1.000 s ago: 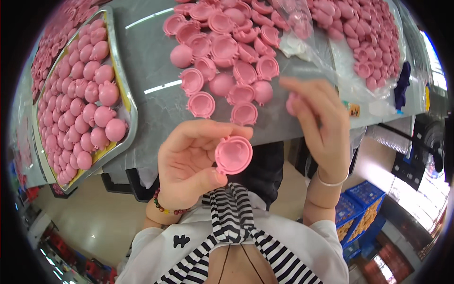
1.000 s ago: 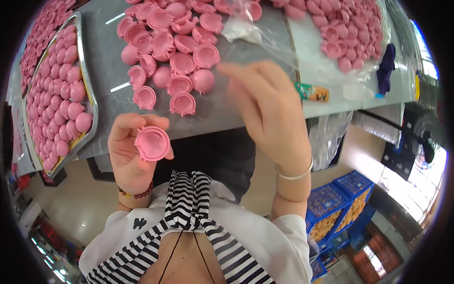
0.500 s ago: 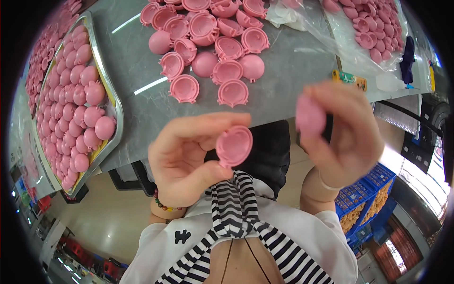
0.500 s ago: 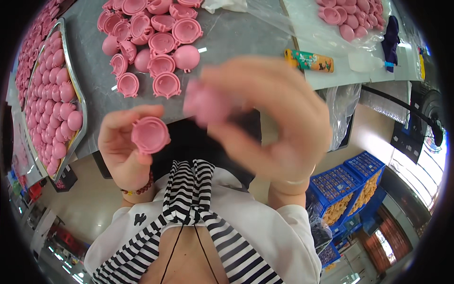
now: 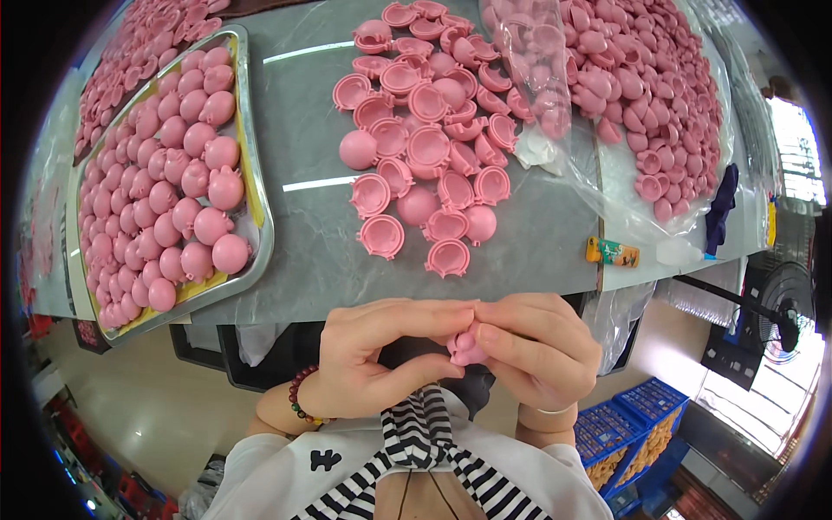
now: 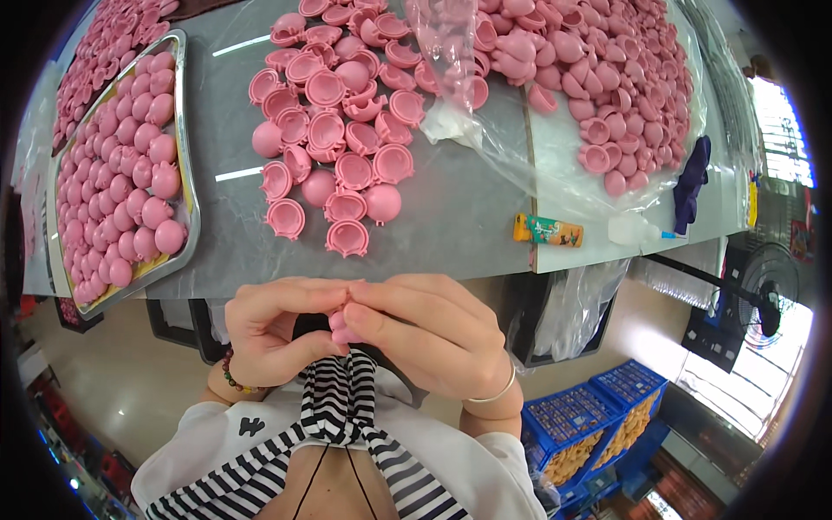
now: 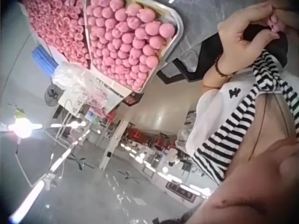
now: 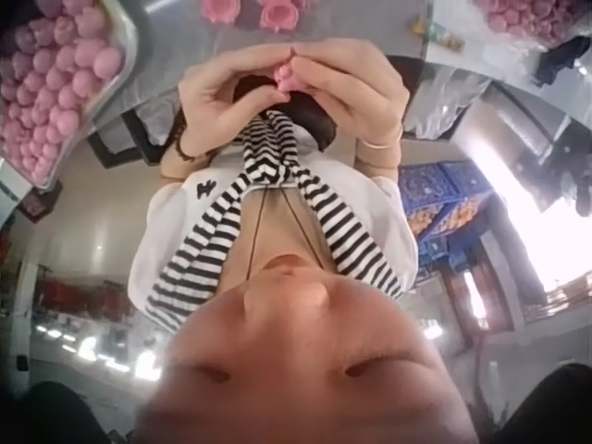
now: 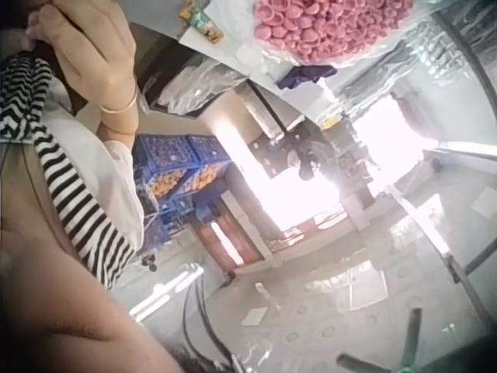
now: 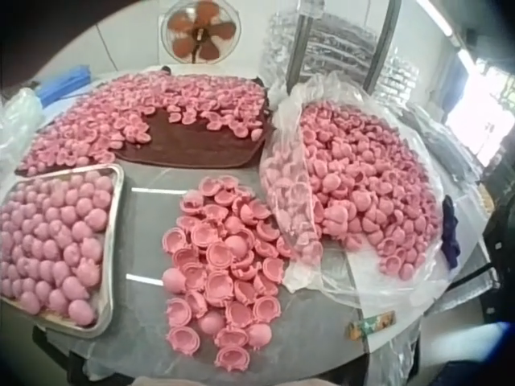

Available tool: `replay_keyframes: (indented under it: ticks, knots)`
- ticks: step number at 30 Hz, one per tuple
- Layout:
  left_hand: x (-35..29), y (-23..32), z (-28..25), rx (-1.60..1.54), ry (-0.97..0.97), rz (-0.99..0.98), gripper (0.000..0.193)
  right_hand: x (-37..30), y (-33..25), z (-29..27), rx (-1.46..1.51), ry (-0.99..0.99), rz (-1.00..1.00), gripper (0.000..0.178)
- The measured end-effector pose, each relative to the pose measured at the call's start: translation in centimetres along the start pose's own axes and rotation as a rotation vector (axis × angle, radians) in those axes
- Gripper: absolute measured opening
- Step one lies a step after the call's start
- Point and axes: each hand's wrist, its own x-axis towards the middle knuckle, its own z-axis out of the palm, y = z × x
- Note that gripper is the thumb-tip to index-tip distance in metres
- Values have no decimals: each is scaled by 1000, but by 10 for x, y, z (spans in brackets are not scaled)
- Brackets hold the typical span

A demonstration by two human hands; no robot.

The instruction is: Applying glue to the rim of pink plastic sphere halves and joining them together at a factory workbench.

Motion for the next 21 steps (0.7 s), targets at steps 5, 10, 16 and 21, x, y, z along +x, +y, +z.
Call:
replay_keyframes:
  ticks: [5, 10, 16, 21]
  knots:
    - [7, -2, -4, -11, -59, 37, 45, -6, -10, 2, -123, 63, 69, 31]
    - [10, -3, -2, 21, -48, 123, 48, -12, -13, 20, 72, 127, 26, 33]
    - [7, -3, -5, -49, -42, 119, 38, -18, -13, 22, 154, 133, 52, 33]
    - [9, -1, -8, -278, -149, 64, 40, -21, -9, 6, 106, 239, 87, 17]
